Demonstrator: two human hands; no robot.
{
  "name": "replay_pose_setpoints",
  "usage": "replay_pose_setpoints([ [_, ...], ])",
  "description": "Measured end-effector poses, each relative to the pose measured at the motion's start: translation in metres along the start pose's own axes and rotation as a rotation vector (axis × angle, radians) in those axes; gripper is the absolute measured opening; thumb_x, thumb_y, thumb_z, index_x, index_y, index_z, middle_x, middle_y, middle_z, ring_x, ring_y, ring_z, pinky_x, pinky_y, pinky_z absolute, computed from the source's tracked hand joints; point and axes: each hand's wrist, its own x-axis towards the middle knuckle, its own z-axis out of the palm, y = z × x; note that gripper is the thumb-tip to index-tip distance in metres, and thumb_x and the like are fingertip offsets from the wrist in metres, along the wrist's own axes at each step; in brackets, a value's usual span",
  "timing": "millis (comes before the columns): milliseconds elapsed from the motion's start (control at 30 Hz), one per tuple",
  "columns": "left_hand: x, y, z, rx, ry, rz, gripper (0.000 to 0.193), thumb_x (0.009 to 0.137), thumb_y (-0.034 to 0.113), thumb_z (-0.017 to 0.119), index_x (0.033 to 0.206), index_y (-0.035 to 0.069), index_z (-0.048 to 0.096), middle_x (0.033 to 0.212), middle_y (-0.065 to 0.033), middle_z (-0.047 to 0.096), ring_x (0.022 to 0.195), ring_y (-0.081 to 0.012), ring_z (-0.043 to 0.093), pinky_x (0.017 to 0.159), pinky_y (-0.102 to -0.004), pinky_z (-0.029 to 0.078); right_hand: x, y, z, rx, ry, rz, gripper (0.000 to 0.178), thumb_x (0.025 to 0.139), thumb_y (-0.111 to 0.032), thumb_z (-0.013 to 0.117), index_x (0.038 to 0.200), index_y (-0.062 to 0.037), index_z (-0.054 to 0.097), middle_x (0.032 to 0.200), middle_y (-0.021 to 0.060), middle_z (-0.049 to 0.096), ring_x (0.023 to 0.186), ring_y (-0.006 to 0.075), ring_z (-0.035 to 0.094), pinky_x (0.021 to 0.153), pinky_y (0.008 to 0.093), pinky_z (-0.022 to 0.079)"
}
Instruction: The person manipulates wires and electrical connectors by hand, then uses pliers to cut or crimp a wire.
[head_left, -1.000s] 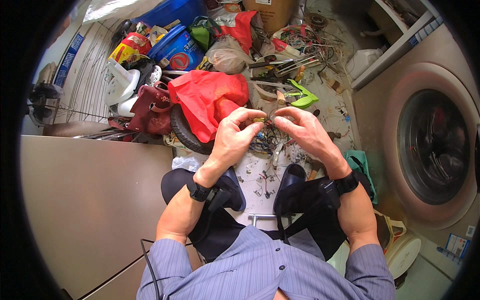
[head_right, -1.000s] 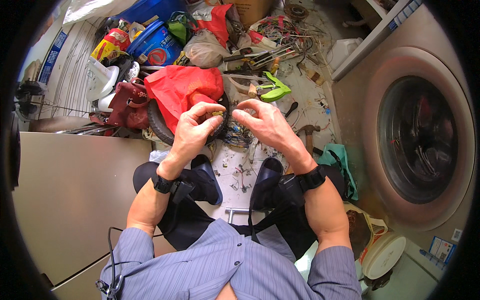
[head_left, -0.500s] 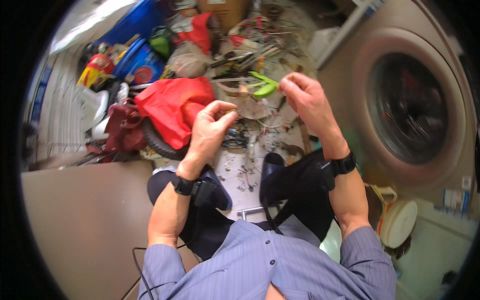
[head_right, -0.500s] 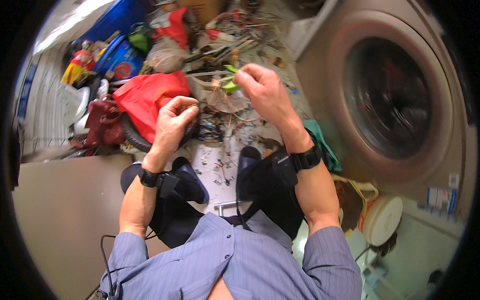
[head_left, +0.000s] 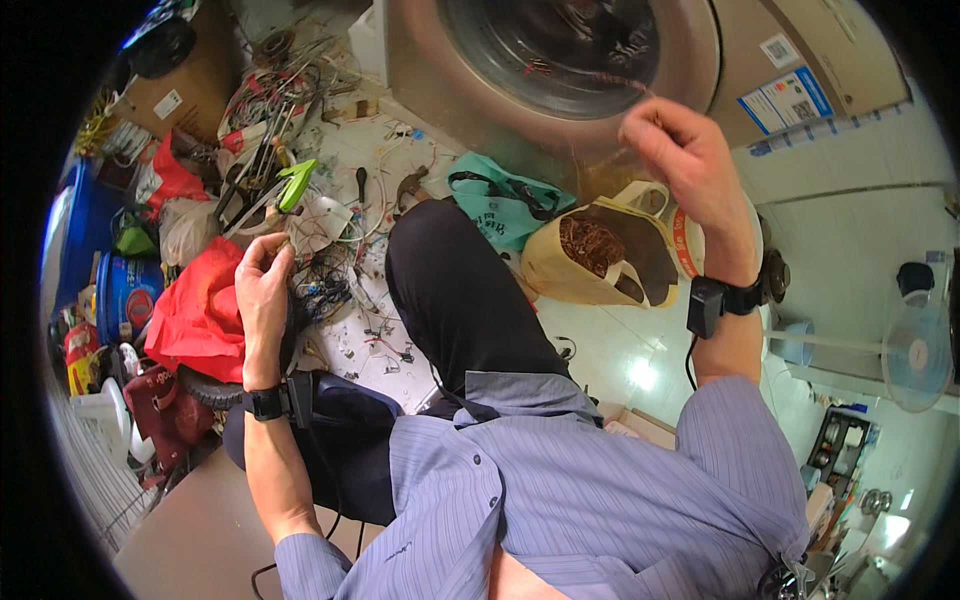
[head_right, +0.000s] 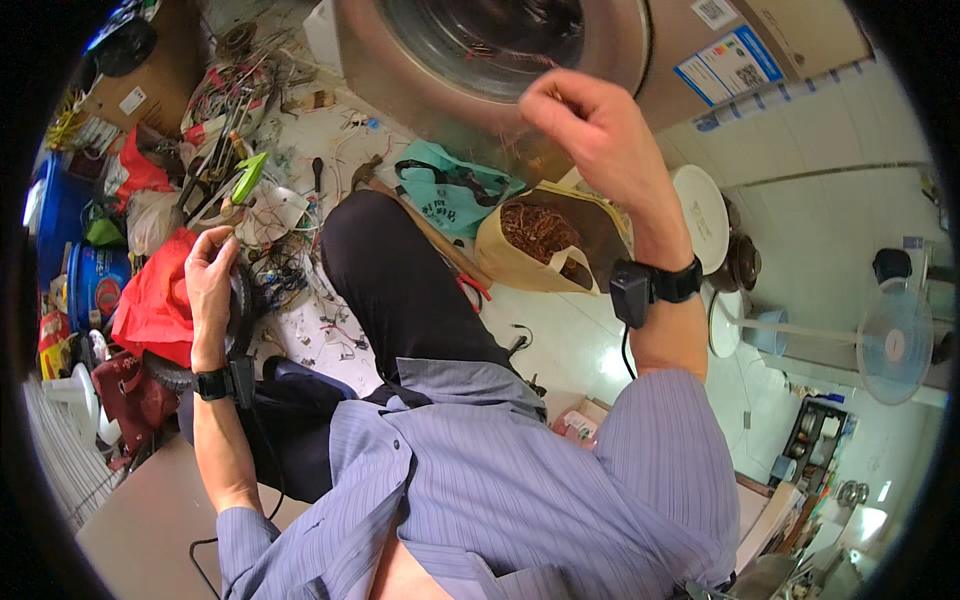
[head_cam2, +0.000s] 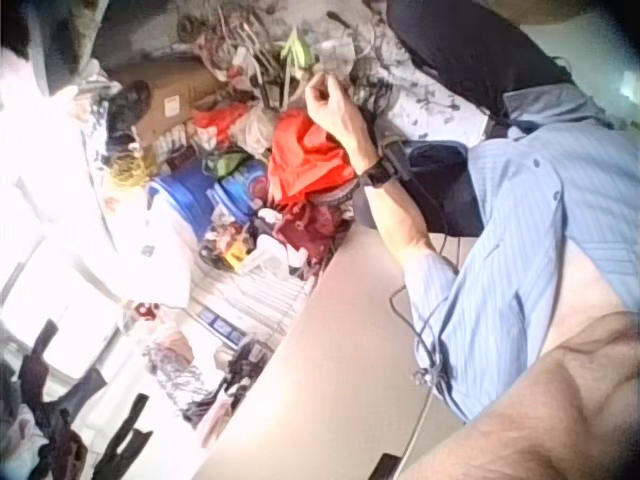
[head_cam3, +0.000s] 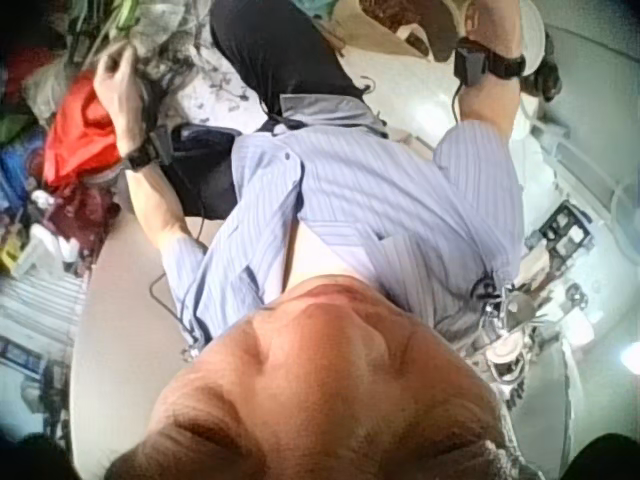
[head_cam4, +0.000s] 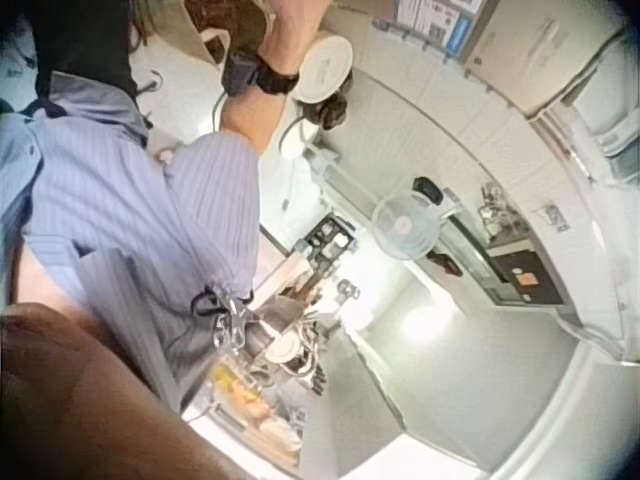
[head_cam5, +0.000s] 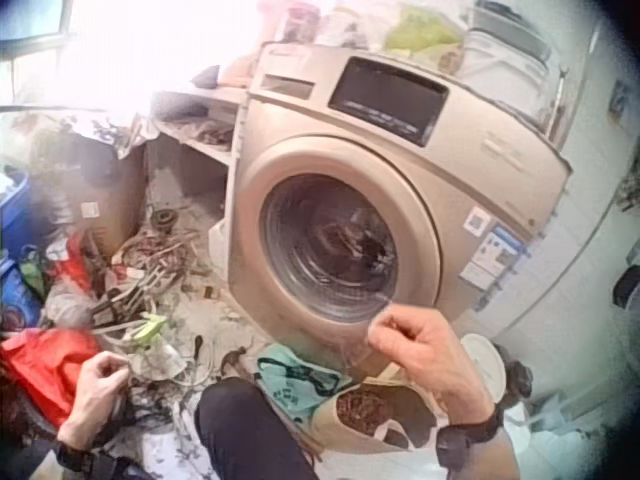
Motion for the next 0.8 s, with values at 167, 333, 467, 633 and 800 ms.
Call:
replay_pose_setpoints([
  [167, 0.007, -0.009, 0.004, 0.152, -0.014, -0.007, 0.021, 0.092, 0.012, 0.065, 0.108, -0.002, 0.066, 0.091, 0.0007, 0.064, 0.081, -0.0071, 0.055, 0.075, -0.0217, 0.045, -0.053, 0.05, -0.026, -0.118, -0.02, 0.231, 0.018, 0.093, -0.019, 0.063, 0.09, -0.0012, 0.066, 0.073, -0.0039, 0.055, 0.07, 0.0066, 0.046, 0.061, 0.0253, 0.038],
  [333, 0.019, -0.018, 0.011, 0.184, -0.019, -0.018, 0.02, 0.092, 0.012, 0.064, 0.106, -0.002, 0.066, 0.089, 0.0001, 0.064, 0.078, -0.007, 0.055, 0.072, -0.0218, 0.046, -0.081, 0.122, -0.031, -0.281, -0.182, 0.246, 0.018, 0.093, -0.019, 0.062, 0.092, -0.0013, 0.063, 0.073, 0.003, 0.058, 0.068, 0.0124, 0.051, 0.062, 0.0293, 0.043],
  [467, 0.02, -0.015, 0.023, 0.29, -0.05, -0.033, 0.018, 0.09, 0.01, 0.064, 0.104, -0.002, 0.067, 0.087, -0.0003, 0.065, 0.076, -0.0066, 0.056, 0.069, -0.0222, 0.046, -0.1, 0.194, -0.019, -0.522, -0.385, 0.281, 0.022, 0.091, -0.023, 0.06, 0.097, -0.0037, 0.068, 0.089, 0.0182, 0.068, 0.083, 0.0343, 0.065, 0.072, 0.0426, 0.05],
  [633, 0.025, -0.038, 0.015, 0.427, -0.106, -0.028, 0.017, 0.086, 0.007, 0.066, 0.1, -0.002, 0.068, 0.078, -0.0034, 0.067, 0.07, -0.0092, 0.058, 0.065, -0.0243, 0.048, -0.141, 0.276, 0.006, -0.773, -0.79, 0.289, 0.024, 0.086, -0.021, 0.058, 0.099, -0.0054, 0.07, 0.093, 0.0192, 0.069, 0.088, 0.0396, 0.066, 0.076, 0.0479, 0.052],
  [800, 0.023, -0.047, 0.02, 0.568, -0.138, 0.042, 0.018, 0.085, 0.008, 0.066, 0.102, 0.0, 0.069, 0.083, -0.0068, 0.071, 0.072, -0.0141, 0.063, 0.069, -0.0282, 0.051, -0.144, 0.275, 0.006, -0.797, -0.922, 0.326, 0.027, 0.086, -0.026, 0.057, 0.104, -0.0119, 0.072, 0.093, 0.0157, 0.071, 0.089, 0.0369, 0.067, 0.077, 0.0463, 0.052],
])
